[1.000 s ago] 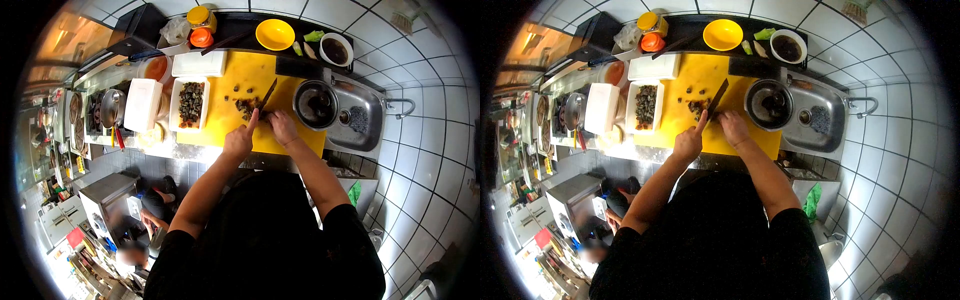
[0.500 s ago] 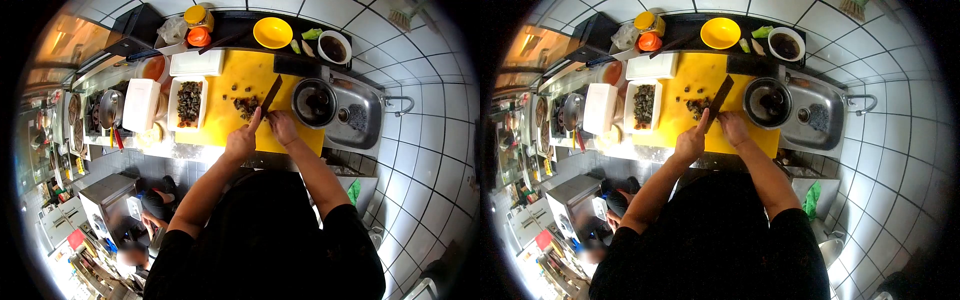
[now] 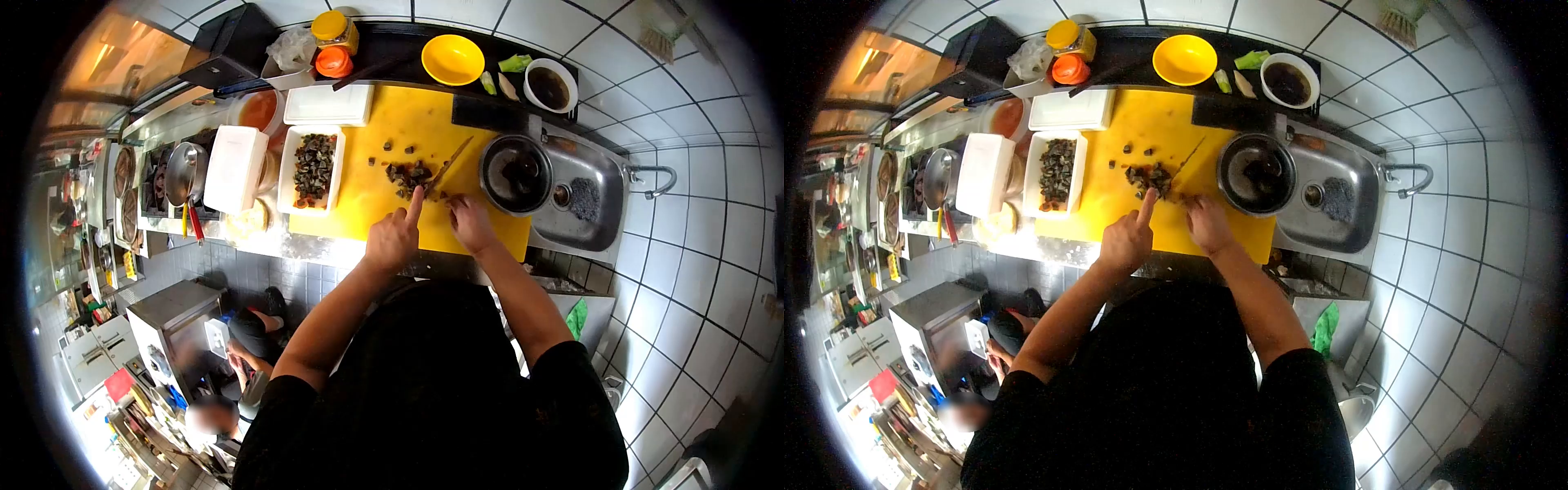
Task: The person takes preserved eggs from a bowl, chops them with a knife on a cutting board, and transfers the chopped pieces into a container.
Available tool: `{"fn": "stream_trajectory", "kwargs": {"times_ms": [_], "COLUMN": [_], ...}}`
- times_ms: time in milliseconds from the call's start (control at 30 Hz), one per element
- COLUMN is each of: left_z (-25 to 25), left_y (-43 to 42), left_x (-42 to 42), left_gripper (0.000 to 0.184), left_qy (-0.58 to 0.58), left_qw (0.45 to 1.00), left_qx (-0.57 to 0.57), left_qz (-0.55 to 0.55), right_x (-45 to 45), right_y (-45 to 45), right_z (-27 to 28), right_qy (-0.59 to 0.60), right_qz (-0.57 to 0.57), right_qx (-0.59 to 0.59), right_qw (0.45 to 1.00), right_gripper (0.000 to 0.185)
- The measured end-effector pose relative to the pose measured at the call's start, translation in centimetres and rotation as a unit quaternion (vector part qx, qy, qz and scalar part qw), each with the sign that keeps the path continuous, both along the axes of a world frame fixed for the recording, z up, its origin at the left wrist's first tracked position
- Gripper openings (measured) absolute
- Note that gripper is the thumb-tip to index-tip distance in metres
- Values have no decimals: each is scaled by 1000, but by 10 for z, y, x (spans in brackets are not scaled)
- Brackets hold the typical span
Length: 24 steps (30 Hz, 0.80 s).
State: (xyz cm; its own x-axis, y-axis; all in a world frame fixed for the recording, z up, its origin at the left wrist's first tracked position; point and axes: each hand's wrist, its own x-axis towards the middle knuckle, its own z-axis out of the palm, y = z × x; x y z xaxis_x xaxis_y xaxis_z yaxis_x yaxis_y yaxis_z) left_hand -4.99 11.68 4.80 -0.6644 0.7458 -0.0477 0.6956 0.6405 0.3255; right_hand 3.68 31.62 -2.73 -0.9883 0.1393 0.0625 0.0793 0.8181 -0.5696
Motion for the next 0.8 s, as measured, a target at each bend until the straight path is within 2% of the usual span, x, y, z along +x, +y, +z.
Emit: {"fn": "stream_trajectory", "kwargs": {"times_ms": [67,133,233,267,367,467,567,633,733,767,800], "left_z": [-5,-10,-11,-9,-4,-4,-3,-8,-21,-28,-28], "left_y": [-4,-11,-21,-24,-31,-42,-50,-55,-64,-68,-67], "left_x": [1,-2,-2,-2,-1,2,3,3,-5,-10,-16], "left_gripper": [61,48,39,41,46,47,48,50,52,53,52], "left_qy": [36,63,100,97,110,147,147,138,124,123,109], "left_qw": [999,998,993,993,990,981,979,981,988,992,991], "left_qx": [6,9,-27,-29,-40,-58,-60,-55,-72,-33,-65], "left_qz": [-7,-13,-48,-55,-79,-108,-129,-128,-50,-7,40], "right_x": [1,1,-13,-19,-44,-71,-92,-96,-95,-87,-79], "right_y": [0,-4,-10,-12,-13,-10,-6,-8,-11,-12,-10], "right_z": [6,18,52,62,69,73,71,65,77,82,76], "right_qy": [-1,67,152,178,141,-11,-112,-13,132,176,176], "right_qz": [20,27,33,33,15,22,90,76,34,15,17], "right_qx": [13,-8,10,25,95,154,144,100,31,6,32], "right_qw": [1000,997,988,983,985,988,979,992,990,984,984], "right_gripper": [23,21,19,18,14,16,22,22,27,30,41]}}
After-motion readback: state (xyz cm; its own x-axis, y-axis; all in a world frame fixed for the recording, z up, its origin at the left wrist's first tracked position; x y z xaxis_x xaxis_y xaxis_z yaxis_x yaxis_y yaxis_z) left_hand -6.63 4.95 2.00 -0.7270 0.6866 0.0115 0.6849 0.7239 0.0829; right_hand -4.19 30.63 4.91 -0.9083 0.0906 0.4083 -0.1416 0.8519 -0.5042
